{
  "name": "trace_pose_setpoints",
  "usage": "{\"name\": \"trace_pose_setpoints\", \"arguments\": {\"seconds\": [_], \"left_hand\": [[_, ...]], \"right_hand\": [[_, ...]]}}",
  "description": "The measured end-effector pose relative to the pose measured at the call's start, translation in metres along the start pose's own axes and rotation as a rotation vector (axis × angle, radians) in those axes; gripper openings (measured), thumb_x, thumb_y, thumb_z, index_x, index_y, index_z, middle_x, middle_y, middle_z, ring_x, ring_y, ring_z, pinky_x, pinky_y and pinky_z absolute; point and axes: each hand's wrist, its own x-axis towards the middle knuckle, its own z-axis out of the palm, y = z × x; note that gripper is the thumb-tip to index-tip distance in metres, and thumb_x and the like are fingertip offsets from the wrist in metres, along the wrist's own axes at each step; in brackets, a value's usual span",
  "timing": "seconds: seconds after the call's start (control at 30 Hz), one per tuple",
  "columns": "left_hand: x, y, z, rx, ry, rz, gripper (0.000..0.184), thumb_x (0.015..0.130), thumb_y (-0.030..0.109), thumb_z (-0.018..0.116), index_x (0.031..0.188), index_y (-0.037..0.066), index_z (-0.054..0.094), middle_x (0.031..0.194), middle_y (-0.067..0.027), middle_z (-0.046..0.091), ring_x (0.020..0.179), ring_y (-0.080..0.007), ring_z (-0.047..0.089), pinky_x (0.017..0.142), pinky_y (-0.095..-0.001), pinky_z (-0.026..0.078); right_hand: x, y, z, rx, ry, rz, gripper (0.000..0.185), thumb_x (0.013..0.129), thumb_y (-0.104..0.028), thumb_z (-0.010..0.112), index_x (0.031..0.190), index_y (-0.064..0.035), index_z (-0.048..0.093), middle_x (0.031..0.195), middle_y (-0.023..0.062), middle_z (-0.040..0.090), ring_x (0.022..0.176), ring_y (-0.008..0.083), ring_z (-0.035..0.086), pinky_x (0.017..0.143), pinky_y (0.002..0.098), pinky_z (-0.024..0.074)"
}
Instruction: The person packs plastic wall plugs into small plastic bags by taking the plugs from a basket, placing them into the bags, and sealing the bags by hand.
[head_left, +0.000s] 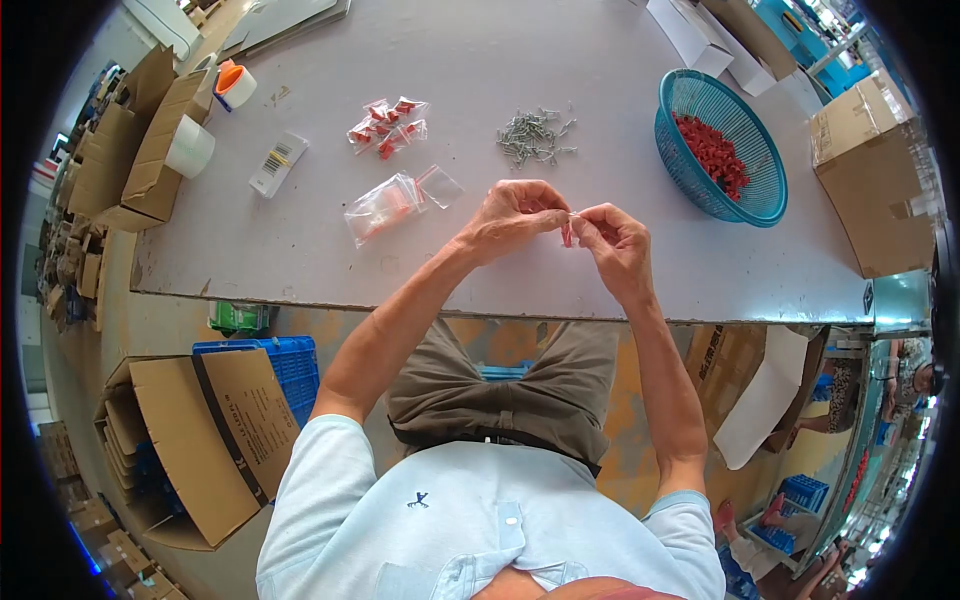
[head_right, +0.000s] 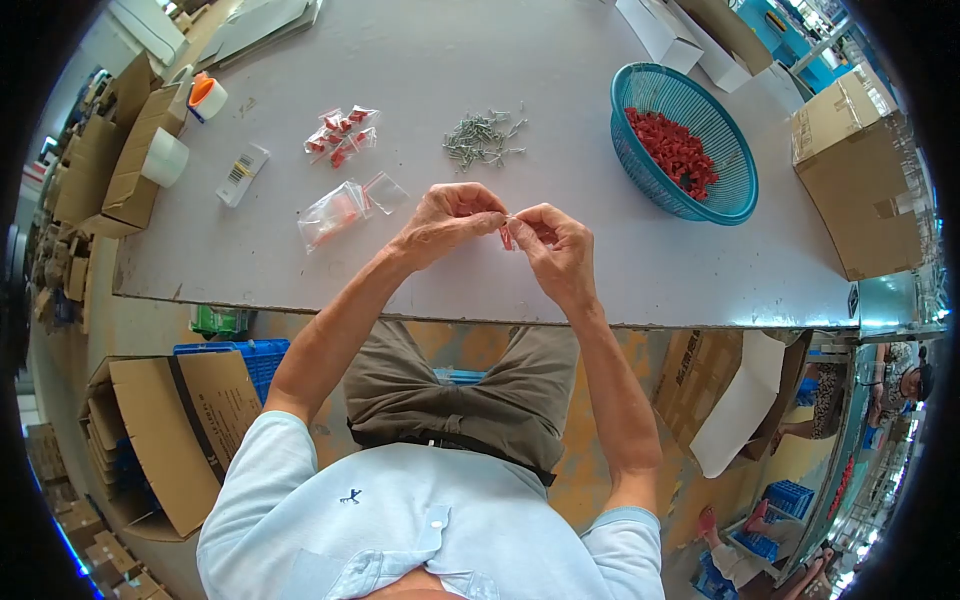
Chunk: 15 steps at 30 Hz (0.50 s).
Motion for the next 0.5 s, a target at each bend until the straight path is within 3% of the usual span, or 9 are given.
{"name": "trace_pose_setpoints", "arguments": {"seconds": [0.37,0.5], "left_hand": [[-0.0011,-0.0014,0.004,0.091,0.039,0.027,0.018,0.096,0.015,0.077,0.106,0.0,0.074,0.094,-0.0056,0.075,0.086,-0.0106,0.07,0.08,-0.0282,0.057],[0.0001,-0.0041,0.0034,0.185,0.025,0.048,0.014,0.095,0.008,0.075,0.105,-0.002,0.073,0.092,-0.006,0.074,0.084,-0.0126,0.071,0.078,-0.0283,0.059]], "right_hand": [[0.0001,-0.003,-0.0006,0.058,0.017,0.0,0.014,0.099,-0.013,0.071,0.098,0.0009,0.075,0.08,0.0036,0.073,0.073,0.0076,0.067,0.067,0.0245,0.0545],[-0.0027,-0.0042,0.0002,0.018,0.007,0.015,0.013,0.099,-0.011,0.07,0.099,0.0012,0.074,0.08,0.0042,0.073,0.074,0.0079,0.068,0.067,0.0245,0.0543]]}}
